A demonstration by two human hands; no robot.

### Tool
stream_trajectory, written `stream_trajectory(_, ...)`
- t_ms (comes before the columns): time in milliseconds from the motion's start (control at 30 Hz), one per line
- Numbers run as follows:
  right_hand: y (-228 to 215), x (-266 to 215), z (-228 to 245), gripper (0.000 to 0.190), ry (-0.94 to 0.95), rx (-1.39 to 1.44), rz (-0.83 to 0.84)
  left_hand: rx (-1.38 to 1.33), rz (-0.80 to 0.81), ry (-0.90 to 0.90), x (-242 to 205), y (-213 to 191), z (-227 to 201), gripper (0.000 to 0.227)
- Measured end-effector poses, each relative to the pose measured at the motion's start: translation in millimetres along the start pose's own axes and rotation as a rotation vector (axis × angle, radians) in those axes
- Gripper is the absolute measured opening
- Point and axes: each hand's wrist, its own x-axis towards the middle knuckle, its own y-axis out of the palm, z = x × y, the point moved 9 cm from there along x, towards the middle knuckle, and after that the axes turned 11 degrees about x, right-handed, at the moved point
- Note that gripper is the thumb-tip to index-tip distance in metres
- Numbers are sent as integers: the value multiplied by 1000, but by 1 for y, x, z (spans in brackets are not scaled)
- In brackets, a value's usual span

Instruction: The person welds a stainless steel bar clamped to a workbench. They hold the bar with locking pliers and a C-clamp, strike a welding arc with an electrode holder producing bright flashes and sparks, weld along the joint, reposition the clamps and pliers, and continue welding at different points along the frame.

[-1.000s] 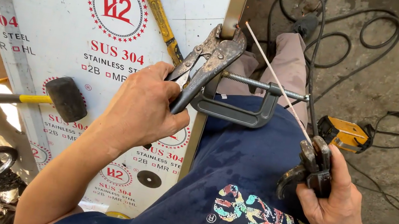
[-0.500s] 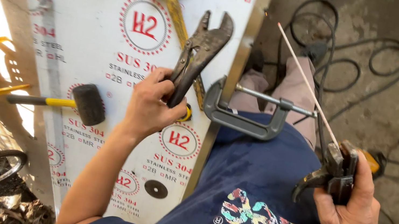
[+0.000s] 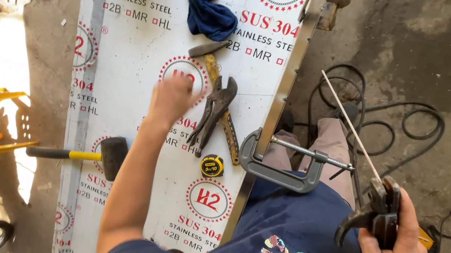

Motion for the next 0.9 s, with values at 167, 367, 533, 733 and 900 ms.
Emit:
stream_trajectory(167, 2, 0, -2, 90, -15, -15, -42, -24, -778, 131, 130, -44, -18, 47)
stream_trajectory(367, -16, -6, -19, 90, -6, 12, -143, -409, -618, 218, 93, -78, -89, 32)
stream_trajectory(533, -19, 9, -14, 87, 2, 57, -146, -288, -677, 536, 15, -83, -211, 41)
stream_trajectory(733, -15, 22, -11, 85, 18, 23, -64, -196, -552, 564, -33, -68, -216, 42)
stream_trajectory(900, -21, 27, -21, 88, -22, 45, -82, -97, -506, 667, -47, -67, -228, 35)
